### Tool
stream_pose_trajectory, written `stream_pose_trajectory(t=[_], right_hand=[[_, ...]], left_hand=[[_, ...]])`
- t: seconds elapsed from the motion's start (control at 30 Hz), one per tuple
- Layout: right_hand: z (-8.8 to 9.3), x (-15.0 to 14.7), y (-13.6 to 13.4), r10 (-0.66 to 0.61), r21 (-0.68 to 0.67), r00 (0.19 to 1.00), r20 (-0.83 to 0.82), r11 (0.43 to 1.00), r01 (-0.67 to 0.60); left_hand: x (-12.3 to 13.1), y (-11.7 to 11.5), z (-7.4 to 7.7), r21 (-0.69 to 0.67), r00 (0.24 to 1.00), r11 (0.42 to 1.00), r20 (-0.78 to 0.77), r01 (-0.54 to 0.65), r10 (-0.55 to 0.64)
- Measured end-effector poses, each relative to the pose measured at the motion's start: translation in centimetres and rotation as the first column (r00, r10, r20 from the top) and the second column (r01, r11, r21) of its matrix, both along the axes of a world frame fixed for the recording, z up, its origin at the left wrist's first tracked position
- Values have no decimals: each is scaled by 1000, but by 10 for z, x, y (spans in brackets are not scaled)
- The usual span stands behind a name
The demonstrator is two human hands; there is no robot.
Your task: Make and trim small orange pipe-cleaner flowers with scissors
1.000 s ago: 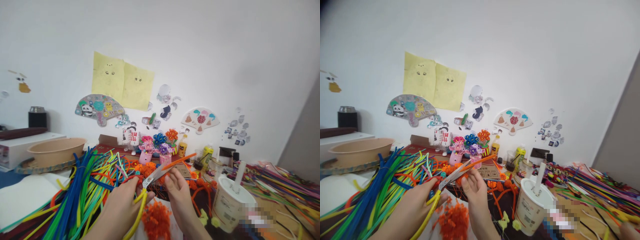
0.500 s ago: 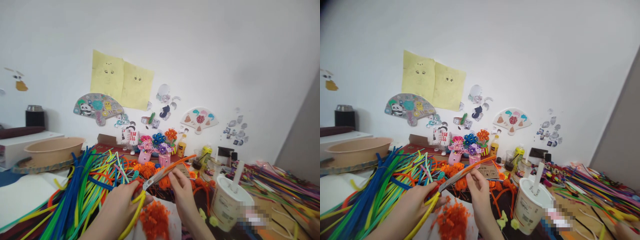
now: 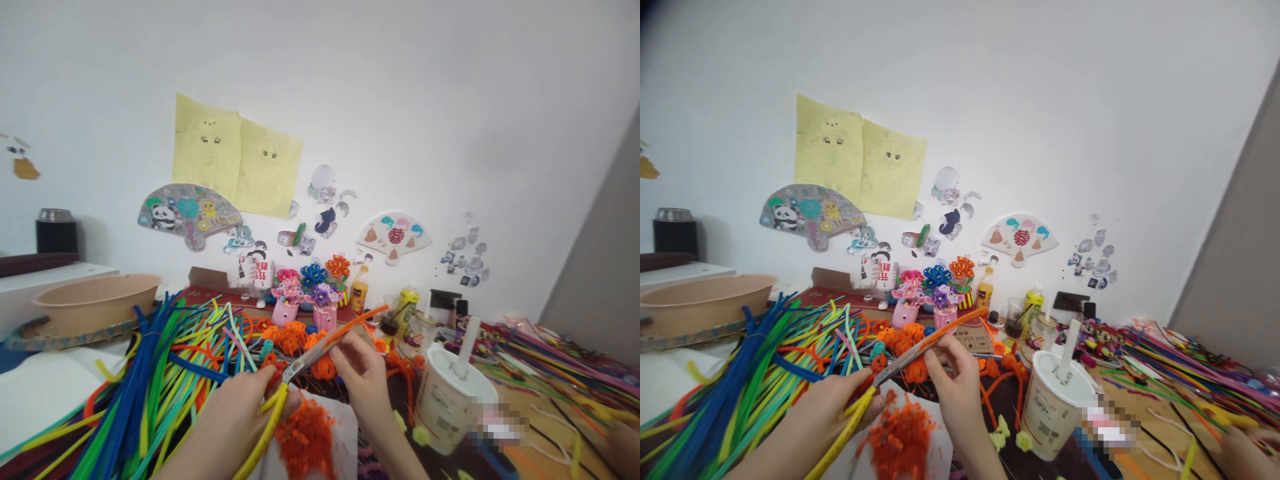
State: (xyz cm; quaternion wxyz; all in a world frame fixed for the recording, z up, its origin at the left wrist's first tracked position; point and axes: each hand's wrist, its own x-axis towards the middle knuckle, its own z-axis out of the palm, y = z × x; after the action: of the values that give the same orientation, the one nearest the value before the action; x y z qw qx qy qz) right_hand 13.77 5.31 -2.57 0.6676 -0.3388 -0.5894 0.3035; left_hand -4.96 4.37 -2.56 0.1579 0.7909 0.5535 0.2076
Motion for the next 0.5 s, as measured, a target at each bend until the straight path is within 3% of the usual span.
stream_pose_trajectory(t=[0.23,0.5], right_hand=[[-2,-5,1,-31,-33,999,-35,999,29],[-1,-9,3,-49,-30,995,-85,998,46]], left_hand=[[5,0,-7,-2,1000,1000,-18,-13,13],[8,6,-3,-100,1000,995,5,7,-6]])
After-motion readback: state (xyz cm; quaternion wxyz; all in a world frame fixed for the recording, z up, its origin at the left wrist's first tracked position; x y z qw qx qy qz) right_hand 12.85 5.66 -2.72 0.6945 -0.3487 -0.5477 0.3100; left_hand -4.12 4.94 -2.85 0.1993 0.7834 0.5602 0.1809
